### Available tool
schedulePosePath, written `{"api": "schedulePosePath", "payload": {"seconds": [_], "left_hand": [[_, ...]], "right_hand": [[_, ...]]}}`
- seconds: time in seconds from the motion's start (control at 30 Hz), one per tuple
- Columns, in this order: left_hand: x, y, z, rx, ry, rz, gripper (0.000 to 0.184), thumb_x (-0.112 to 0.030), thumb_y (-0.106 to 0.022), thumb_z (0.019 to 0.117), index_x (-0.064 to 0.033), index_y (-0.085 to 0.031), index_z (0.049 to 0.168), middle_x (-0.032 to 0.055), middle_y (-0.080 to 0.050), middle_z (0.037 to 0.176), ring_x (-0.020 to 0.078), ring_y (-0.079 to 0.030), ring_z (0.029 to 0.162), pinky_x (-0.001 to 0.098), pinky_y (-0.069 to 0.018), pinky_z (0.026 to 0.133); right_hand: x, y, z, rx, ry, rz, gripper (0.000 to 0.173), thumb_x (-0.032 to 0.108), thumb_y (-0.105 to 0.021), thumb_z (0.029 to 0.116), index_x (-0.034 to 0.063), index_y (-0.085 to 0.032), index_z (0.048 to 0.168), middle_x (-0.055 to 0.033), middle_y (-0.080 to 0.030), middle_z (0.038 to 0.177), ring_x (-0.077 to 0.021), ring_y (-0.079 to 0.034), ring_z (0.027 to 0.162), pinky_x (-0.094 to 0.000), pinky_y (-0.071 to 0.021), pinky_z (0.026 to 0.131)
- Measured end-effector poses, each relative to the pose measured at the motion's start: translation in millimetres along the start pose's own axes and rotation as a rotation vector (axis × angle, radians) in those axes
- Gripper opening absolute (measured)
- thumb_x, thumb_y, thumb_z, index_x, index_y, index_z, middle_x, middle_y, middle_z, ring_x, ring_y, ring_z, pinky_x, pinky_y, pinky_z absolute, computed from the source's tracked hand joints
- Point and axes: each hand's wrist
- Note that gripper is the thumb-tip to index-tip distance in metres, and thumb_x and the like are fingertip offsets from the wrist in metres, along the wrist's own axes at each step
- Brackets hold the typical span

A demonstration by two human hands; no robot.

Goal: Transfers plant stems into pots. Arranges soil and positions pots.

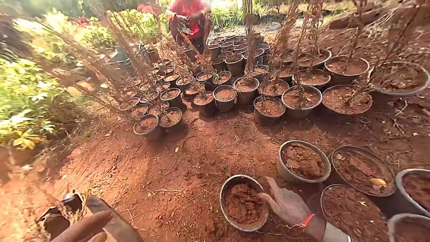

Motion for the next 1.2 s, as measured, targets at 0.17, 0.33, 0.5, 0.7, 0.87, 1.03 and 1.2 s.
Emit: {"api": "schedulePosePath", "payload": {"seconds": [0.17, 0.33, 0.5, 0.7, 0.87, 1.03, 1.2], "left_hand": [[-64.7, -64.4, 36.7, 0.176, -0.107, 0.298, 0.042, -0.026, -0.060, 0.1034, -0.0019, -0.064, 0.137, 0.0193, -0.068, 0.135, 0.0367, -0.064, 0.127, 0.0598, -0.0482, 0.109], [-21.1, -114.9, 60.6, 0.639, 0.219, 0.756, 0.049, -0.037, -0.061, 0.1039, -0.0039, -0.061, 0.141, 0.0254, -0.064, 0.135, 0.0471, -0.059, 0.128, 0.0689, -0.0435, 0.106], [-21.6, -132.1, 68.5, 0.811, 0.193, 0.740, 0.051, -0.038, -0.061, 0.1038, -0.0090, -0.057, 0.146, 0.0245, -0.065, 0.134, 0.0468, -0.062, 0.125, 0.0695, -0.0477, 0.101], [-18.4, -126.6, 68.0, 0.798, 0.196, 0.750, 0.052, -0.039, -0.060, 0.1039, -0.0083, -0.057, 0.146, 0.0243, -0.062, 0.139, 0.0458, -0.061, 0.127, 0.0671, -0.0478, 0.103], [-21.5, -129.5, 75.0, 0.804, 0.218, 0.785, 0.051, -0.038, -0.059, 0.1049, -0.0072, -0.056, 0.146, 0.0239, -0.064, 0.136, 0.0457, -0.062, 0.124, 0.0672, -0.0480, 0.101], [-21.9, -133.5, 75.6, 0.845, 0.185, 0.783, 0.052, -0.039, -0.058, 0.1053, -0.0084, -0.054, 0.147, 0.0242, -0.062, 0.138, 0.0465, -0.062, 0.125, 0.0676, -0.0485, 0.101], [-24.1, -134.3, 83.9, 0.859, 0.204, 0.793, 0.055, -0.041, -0.058, 0.1053, -0.0094, -0.053, 0.150, 0.0231, -0.062, 0.139, 0.0446, -0.061, 0.127, 0.0650, -0.0484, 0.103]], "right_hand": [[-2.9, -45.9, 26.1, 0.114, -0.061, 0.228, 0.067, 0.051, -0.043, 0.1065, 0.0077, -0.034, 0.157, -0.0270, -0.067, 0.126, -0.0431, -0.066, 0.118, -0.0609, -0.0491, 0.102], [-6.7, -37.0, 33.1, 0.217, -0.054, 0.613, 0.046, 0.020, -0.053, 0.1034, 0.0096, -0.045, 0.148, -0.0177, -0.068, 0.103, -0.0258, -0.069, 0.067, -0.0442, -0.0594, 0.064], [26.6, 3.3, 38.2, 0.151, -0.011, 0.605, 0.038, 0.021, -0.053, 0.1013, 0.0094, -0.057, 0.137, -0.0162, -0.068, 0.102, -0.0256, -0.068, 0.072, -0.0467, -0.0578, 0.068], [17.0, 23.5, 56.9, -0.100, -0.007, 0.743, 0.036, 0.013, -0.053, 0.1030, 0.0077, -0.057, 0.138, -0.0142, -0.068, 0.091, -0.0211, -0.066, 0.061, -0.0397, -0.0587, 0.058], [-9.0, 4.8, 70.5, -0.111, -0.213, 0.895, 0.036, 0.030, -0.045, 0.1119, 0.0032, -0.053, 0.134, -0.0167, -0.068, 0.095, -0.0227, -0.070, 0.063, -0.0377, -0.0609, 0.059], [-34.7, -41.6, 34.4, -0.003, -0.148, 0.641, 0.047, 0.037, -0.032, 0.1126, 0.0049, -0.066, 0.115, -0.0078, -0.074, 0.089, -0.0202, -0.072, 0.075, -0.0402, -0.0594, 0.071], [-10.4, -105.0, 34.9, 0.093, 0.295, -0.006, 0.044, 0.021, -0.051, 0.1042, 0.0126, -0.056, 0.147, -0.0190, -0.052, 0.152, -0.0405, -0.044, 0.144, -0.0577, -0.0393, 0.115]]}}
Point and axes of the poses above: each hand's wrist, its own z-axis towards the middle knuckle, its own y-axis out of the back of the hand, x = y × z
